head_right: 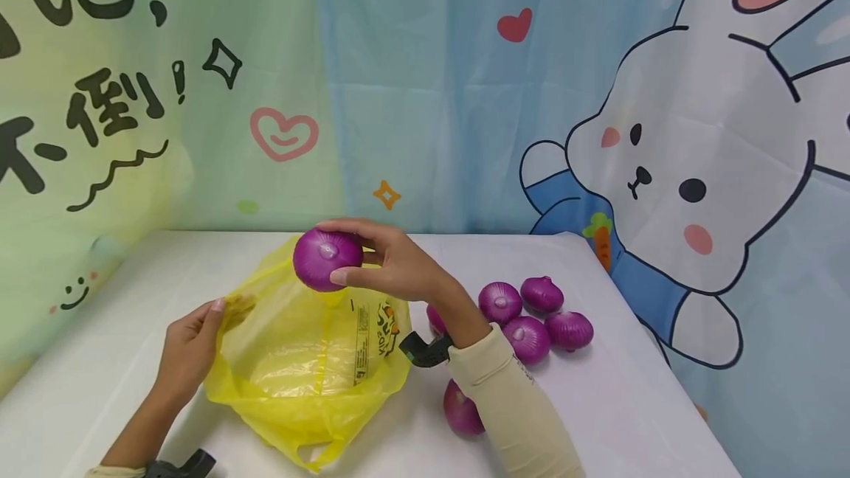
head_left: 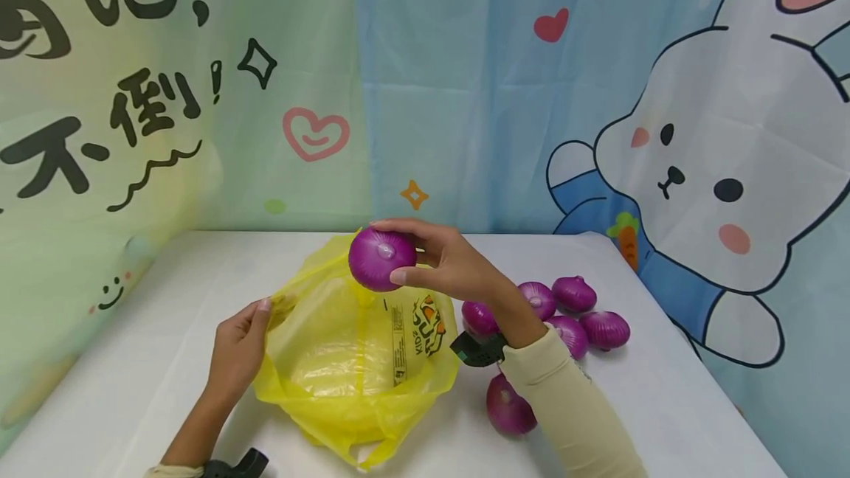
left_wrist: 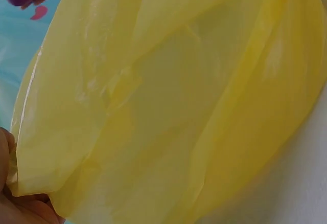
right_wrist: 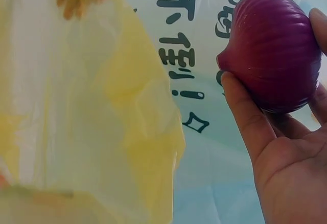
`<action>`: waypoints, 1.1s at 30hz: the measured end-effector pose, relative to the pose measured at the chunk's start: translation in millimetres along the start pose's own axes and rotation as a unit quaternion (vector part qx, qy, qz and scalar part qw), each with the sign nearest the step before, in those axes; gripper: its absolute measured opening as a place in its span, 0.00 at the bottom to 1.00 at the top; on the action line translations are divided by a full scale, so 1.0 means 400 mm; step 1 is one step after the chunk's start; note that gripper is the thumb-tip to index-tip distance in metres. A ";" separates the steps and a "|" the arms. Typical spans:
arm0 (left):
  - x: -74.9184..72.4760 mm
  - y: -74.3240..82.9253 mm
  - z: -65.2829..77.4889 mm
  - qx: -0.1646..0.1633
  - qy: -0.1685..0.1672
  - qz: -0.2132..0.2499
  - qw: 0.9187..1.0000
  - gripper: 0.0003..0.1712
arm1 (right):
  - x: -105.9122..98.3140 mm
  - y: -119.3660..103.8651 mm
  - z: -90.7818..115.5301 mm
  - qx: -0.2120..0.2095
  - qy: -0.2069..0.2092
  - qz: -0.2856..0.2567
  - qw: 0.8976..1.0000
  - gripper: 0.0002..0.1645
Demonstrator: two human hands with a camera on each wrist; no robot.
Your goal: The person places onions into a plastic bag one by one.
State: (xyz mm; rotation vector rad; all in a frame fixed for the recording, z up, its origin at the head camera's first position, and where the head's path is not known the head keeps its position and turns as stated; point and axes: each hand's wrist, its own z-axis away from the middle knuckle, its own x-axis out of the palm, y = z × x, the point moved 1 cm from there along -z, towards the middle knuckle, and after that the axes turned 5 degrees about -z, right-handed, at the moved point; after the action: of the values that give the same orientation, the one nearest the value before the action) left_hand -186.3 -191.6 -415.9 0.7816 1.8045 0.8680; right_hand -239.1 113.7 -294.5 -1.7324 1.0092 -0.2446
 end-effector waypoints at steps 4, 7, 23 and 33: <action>0.002 0.002 0.003 0.003 0.003 0.000 1.000 0.24 | 0.013 0.006 -0.022 -0.006 -0.016 -0.008 1.000 0.34; 0.002 0.005 0.003 0.001 0.004 0.003 1.000 0.25 | 0.021 0.019 -0.036 0.005 -0.035 -0.014 0.999 0.33; 0.010 0.000 0.009 -0.003 0.009 0.007 1.000 0.24 | 0.080 0.139 -0.064 0.121 -0.145 0.059 0.980 0.32; 0.018 -0.004 0.010 -0.011 -0.004 0.016 1.000 0.25 | 0.089 0.228 -0.074 0.149 -0.115 0.120 0.975 0.30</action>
State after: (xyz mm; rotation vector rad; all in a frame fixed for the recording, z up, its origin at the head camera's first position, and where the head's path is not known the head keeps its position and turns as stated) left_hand -185.4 -185.6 -421.8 0.8024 1.7764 0.9022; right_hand -280.7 60.7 -371.5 -1.3199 0.9464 -0.0346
